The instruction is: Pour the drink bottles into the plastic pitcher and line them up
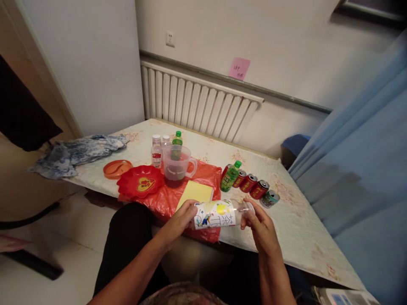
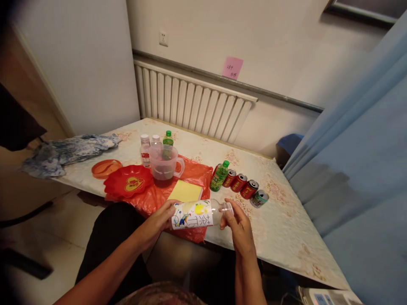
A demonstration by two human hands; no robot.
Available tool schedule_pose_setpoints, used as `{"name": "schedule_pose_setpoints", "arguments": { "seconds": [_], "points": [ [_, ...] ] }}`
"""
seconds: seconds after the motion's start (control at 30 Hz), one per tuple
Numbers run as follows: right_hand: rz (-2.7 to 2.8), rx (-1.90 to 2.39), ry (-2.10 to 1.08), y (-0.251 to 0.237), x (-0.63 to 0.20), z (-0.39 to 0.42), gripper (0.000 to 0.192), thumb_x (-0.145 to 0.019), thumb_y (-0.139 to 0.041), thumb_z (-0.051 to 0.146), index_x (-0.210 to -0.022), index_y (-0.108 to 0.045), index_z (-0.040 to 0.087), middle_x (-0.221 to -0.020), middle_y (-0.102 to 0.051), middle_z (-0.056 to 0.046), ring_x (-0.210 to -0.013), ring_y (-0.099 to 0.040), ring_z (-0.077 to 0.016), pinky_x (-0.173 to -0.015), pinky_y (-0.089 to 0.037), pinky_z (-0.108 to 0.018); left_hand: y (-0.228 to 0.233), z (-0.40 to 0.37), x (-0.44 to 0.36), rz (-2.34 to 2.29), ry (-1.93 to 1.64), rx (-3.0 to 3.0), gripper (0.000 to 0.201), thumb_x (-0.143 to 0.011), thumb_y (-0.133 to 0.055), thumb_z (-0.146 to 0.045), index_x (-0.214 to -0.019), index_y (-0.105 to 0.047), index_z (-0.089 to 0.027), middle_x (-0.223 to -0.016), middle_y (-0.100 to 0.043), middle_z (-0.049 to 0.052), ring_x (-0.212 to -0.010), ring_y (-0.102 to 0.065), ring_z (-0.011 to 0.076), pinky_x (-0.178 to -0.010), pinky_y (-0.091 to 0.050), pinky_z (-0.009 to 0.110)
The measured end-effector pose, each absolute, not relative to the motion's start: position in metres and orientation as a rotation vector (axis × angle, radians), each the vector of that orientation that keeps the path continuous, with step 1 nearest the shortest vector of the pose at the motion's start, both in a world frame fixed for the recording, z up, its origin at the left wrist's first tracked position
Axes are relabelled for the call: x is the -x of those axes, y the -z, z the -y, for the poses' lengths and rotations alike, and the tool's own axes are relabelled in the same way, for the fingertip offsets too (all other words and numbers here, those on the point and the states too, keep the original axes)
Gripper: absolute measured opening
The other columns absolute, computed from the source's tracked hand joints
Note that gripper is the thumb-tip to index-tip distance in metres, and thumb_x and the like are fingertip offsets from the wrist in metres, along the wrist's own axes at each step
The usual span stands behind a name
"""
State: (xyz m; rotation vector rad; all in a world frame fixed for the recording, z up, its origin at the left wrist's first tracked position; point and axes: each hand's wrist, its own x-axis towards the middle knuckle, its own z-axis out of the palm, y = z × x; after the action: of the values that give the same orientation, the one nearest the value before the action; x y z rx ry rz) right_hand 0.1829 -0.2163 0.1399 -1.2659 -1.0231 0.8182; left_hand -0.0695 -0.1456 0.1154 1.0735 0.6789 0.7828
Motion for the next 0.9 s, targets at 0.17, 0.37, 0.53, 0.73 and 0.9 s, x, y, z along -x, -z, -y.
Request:
{"name": "schedule_pose_setpoints", "arguments": {
  "seconds": [0.17,0.37,0.53,0.73,0.9],
  "points": [
    [1.020,1.246,-0.829,-0.140,-0.182,0.216,0.048,-0.083,-0.067,0.043,-0.124,-0.058,0.018,-0.066,-0.066,0.001,-0.056,-0.054,-0.0142,-0.061,-0.042,-0.030,-0.114,0.145,0.070,-0.663,-0.782,-1.083,0.046,-0.084,-0.060,-0.055,-0.115,-0.050,-0.022,-0.100,-0.064,0.003,-0.093,-0.061,0.0217,-0.076,-0.045,0.030],
    [1.039,1.254,-0.814,-0.139,-0.183,0.216,0.047,-0.083,-0.067,0.043,-0.123,-0.059,0.020,-0.065,-0.065,0.002,-0.056,-0.054,-0.0150,-0.061,-0.044,-0.030,-0.121,0.148,0.071,-0.647,-0.797,-1.061,0.046,-0.083,-0.063,-0.053,-0.116,-0.051,-0.023,-0.099,-0.063,0.002,-0.089,-0.060,0.0199,-0.075,-0.044,0.028],
    [1.049,1.271,-0.796,-0.138,-0.184,0.218,0.049,-0.082,-0.066,0.046,-0.123,-0.059,0.020,-0.070,-0.067,0.000,-0.058,-0.056,-0.0168,-0.063,-0.045,-0.033,-0.125,0.150,0.072,-0.654,-0.794,-1.082,0.045,-0.080,-0.065,-0.050,-0.114,-0.053,-0.023,-0.099,-0.062,0.002,-0.090,-0.058,0.0201,-0.075,-0.043,0.028],
    [1.055,1.252,-0.819,-0.136,-0.186,0.218,0.047,-0.085,-0.065,0.043,-0.125,-0.057,0.020,-0.065,-0.066,0.001,-0.059,-0.057,-0.0166,-0.065,-0.045,-0.032,-0.121,0.149,0.072,-0.653,-0.780,-1.088,0.046,-0.081,-0.064,-0.050,-0.116,-0.051,-0.023,-0.100,-0.061,0.002,-0.089,-0.058,0.0200,-0.075,-0.043,0.028],
    [1.061,1.241,-0.832,-0.135,-0.186,0.218,0.046,-0.086,-0.064,0.042,-0.126,-0.056,0.019,-0.063,-0.065,0.001,-0.061,-0.056,-0.0166,-0.066,-0.044,-0.032,-0.121,0.148,0.073,-0.641,-0.775,-1.111,0.045,-0.083,-0.062,-0.048,-0.117,-0.050,-0.022,-0.102,-0.061,0.003,-0.093,-0.058,0.0211,-0.078,-0.043,0.030]
  ]
}}
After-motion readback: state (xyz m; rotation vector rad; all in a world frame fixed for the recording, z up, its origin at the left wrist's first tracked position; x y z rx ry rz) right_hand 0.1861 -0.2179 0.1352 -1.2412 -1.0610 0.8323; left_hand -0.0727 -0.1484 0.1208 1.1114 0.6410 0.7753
